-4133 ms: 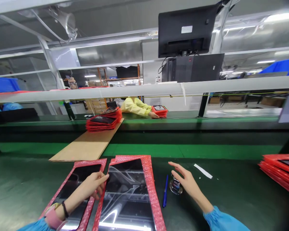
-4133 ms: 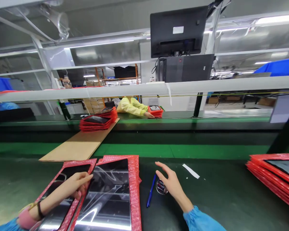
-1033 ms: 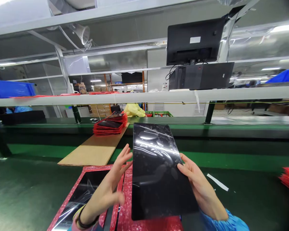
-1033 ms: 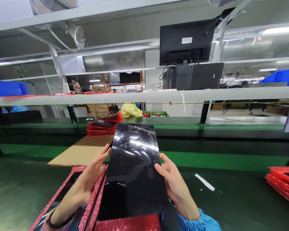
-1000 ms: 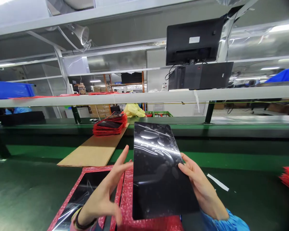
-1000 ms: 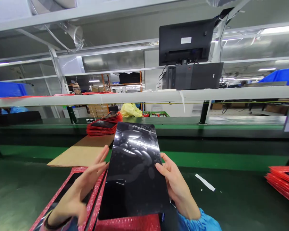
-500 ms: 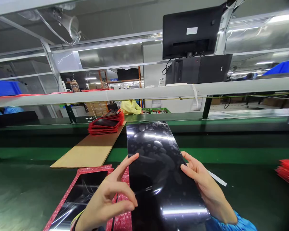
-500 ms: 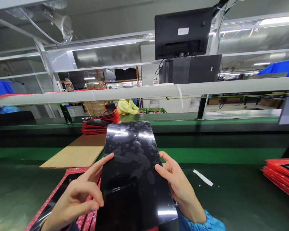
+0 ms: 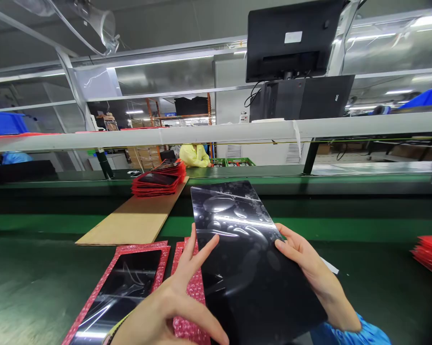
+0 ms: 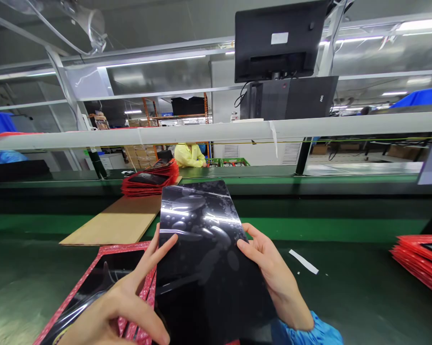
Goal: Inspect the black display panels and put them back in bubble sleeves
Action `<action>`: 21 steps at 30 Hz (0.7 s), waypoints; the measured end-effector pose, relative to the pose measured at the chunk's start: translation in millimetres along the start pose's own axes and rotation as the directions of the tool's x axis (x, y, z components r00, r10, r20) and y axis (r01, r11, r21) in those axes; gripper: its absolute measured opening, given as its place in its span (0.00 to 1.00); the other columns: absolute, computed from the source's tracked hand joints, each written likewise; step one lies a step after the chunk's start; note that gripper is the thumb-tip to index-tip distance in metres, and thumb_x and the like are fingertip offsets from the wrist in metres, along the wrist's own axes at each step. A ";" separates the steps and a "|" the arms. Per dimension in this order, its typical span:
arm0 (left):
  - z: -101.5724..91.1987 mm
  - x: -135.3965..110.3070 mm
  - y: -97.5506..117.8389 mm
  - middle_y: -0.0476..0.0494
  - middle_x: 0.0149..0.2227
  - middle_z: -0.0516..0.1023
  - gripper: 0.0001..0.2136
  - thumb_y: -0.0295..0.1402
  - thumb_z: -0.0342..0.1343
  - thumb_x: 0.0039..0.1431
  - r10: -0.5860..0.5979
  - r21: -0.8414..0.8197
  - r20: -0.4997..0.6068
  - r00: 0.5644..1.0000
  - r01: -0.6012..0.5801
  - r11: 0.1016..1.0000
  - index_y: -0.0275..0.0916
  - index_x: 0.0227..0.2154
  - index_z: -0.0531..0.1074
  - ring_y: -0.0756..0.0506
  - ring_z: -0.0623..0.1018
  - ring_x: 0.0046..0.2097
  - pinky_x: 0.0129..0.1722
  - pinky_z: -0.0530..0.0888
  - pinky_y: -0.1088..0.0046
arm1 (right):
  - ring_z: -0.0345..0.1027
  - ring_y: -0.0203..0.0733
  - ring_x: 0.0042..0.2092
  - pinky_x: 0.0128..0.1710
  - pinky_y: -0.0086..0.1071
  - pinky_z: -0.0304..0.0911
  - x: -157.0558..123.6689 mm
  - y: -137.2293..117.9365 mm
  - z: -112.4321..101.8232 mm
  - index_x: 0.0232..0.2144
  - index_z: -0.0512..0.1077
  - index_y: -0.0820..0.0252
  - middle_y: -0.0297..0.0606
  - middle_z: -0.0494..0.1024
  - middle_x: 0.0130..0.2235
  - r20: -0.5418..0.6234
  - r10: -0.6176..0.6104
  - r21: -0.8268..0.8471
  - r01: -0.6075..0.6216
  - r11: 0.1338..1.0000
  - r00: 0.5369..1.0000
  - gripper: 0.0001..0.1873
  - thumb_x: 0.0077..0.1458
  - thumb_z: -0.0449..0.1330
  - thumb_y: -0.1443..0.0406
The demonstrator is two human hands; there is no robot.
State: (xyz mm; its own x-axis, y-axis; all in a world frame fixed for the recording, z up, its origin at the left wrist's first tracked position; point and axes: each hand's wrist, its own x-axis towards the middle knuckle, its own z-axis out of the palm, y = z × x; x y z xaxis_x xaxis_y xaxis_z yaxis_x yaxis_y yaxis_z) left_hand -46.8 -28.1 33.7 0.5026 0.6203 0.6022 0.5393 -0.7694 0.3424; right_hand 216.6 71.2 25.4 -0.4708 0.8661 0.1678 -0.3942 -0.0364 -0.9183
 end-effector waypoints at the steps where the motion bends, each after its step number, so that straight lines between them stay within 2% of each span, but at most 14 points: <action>1: 0.7 -0.9 -0.3 0.46 0.66 0.49 0.08 0.42 0.54 0.56 -0.008 0.010 -0.001 1.000 0.008 1.000 0.57 0.32 0.79 0.30 0.44 0.66 0.53 0.49 0.30 | 0.69 0.35 0.21 0.24 0.27 0.66 0.0 0.0 -0.7 0.47 0.68 0.55 0.28 0.75 0.21 -0.016 0.002 -0.010 -0.002 1.000 1.000 0.21 0.51 0.66 0.61; 3: 1.4 -1.5 0.3 0.50 0.65 0.53 0.07 0.43 0.55 0.55 -0.020 0.020 -0.016 1.000 0.020 1.000 0.58 0.29 0.79 0.31 0.45 0.66 0.52 0.55 0.31 | 0.67 0.34 0.20 0.24 0.27 0.66 -0.7 0.0 -1.3 0.47 0.68 0.55 0.27 0.73 0.19 -0.042 0.000 -0.026 -0.001 1.000 0.999 0.22 0.50 0.66 0.60; 5: 2.2 -0.7 3.2 0.51 0.62 0.60 0.10 0.45 0.54 0.56 -0.044 0.019 -0.046 0.998 0.045 0.999 0.55 0.25 0.79 0.32 0.48 0.66 0.51 0.58 0.32 | 0.67 0.34 0.20 0.24 0.28 0.66 -2.1 0.0 -0.6 0.47 0.67 0.55 0.27 0.73 0.20 -0.049 0.000 -0.033 -0.002 0.999 0.999 0.21 0.50 0.66 0.60; 8: 6.0 1.6 8.6 0.44 0.61 0.62 0.12 0.41 0.52 0.59 -0.153 0.017 -0.100 0.983 0.155 0.988 0.46 0.25 0.77 0.33 0.54 0.65 0.53 0.61 0.36 | 0.67 0.35 0.20 0.22 0.27 0.64 -5.0 0.2 2.6 0.47 0.66 0.54 0.28 0.74 0.21 -0.048 0.000 -0.001 0.000 1.000 0.999 0.21 0.51 0.65 0.61; 10: 12.0 3.1 8.9 0.38 0.63 0.60 0.10 0.36 0.51 0.61 -0.249 -0.046 -0.179 0.952 0.245 0.968 0.42 0.27 0.73 0.34 0.58 0.63 0.55 0.62 0.42 | 0.66 0.35 0.19 0.21 0.27 0.62 -6.4 0.3 5.0 0.47 0.66 0.54 0.28 0.73 0.20 -0.058 -0.009 0.011 0.009 1.000 0.998 0.22 0.50 0.66 0.61; 13: 24.1 6.1 1.0 0.39 0.62 0.61 0.07 0.34 0.50 0.61 -0.364 -0.276 -0.342 0.866 0.278 0.920 0.41 0.29 0.69 0.37 0.59 0.63 0.59 0.60 0.49 | 0.63 0.35 0.18 0.19 0.27 0.60 -7.7 0.8 7.3 0.45 0.66 0.54 0.27 0.70 0.18 -0.089 -0.039 -0.033 0.036 0.999 0.995 0.23 0.48 0.67 0.59; 15: 30.6 9.6 -7.2 0.44 0.62 0.61 0.06 0.35 0.52 0.60 -0.464 -0.444 -0.425 0.777 0.268 0.855 0.42 0.29 0.68 0.40 0.59 0.64 0.60 0.59 0.55 | 0.57 0.32 0.16 0.17 0.25 0.56 -8.2 1.5 8.6 0.44 0.67 0.54 0.24 0.67 0.16 -0.126 -0.067 -0.073 0.058 0.996 0.990 0.23 0.47 0.68 0.57; 16: 32.6 11.9 -11.0 0.45 0.60 0.64 0.06 0.36 0.53 0.59 -0.523 -0.517 -0.446 0.727 0.268 0.813 0.42 0.29 0.68 0.41 0.62 0.62 0.60 0.61 0.58 | 0.54 0.31 0.15 0.16 0.24 0.54 -8.3 2.1 9.6 0.43 0.68 0.53 0.23 0.64 0.15 -0.138 -0.075 -0.085 0.064 0.994 0.988 0.22 0.47 0.68 0.57; 18: 34.0 16.9 -16.5 0.47 0.48 0.74 0.06 0.37 0.56 0.57 -0.618 -0.619 -0.453 0.642 0.272 0.736 0.42 0.28 0.68 0.45 0.73 0.53 0.52 0.71 0.69 | 0.52 0.29 0.15 0.16 0.24 0.54 -8.0 3.7 13.3 0.43 0.68 0.53 0.23 0.64 0.15 -0.128 -0.070 -0.088 0.059 0.994 0.989 0.22 0.47 0.67 0.56; 20: 33.7 20.7 -19.7 0.50 0.33 0.74 0.05 0.37 0.56 0.56 -0.663 -0.666 -0.454 0.596 0.268 0.697 0.43 0.28 0.68 0.50 0.77 0.40 0.39 0.76 0.79 | 0.58 0.30 0.17 0.19 0.24 0.58 -6.4 6.3 19.3 0.42 0.70 0.54 0.26 0.70 0.19 -0.098 -0.050 -0.072 0.043 0.996 0.994 0.22 0.46 0.68 0.55; 21: 33.7 21.6 -21.2 0.52 0.30 0.72 0.05 0.37 0.55 0.57 -0.675 -0.676 -0.462 0.576 0.263 0.688 0.44 0.29 0.68 0.52 0.76 0.36 0.34 0.76 0.82 | 0.63 0.32 0.20 0.23 0.26 0.63 -5.0 7.9 22.6 0.41 0.71 0.54 0.29 0.74 0.23 -0.094 -0.046 -0.069 0.039 0.997 0.994 0.21 0.46 0.67 0.54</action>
State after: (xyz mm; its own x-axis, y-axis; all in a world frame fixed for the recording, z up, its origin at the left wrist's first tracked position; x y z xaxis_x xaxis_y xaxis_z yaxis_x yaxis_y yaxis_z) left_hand -24.6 6.8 15.2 -0.3865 0.8057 0.4489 0.0460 -0.4693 0.8818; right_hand 198.0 55.4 25.5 -0.3757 0.9101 0.1751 -0.3569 0.0323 -0.9336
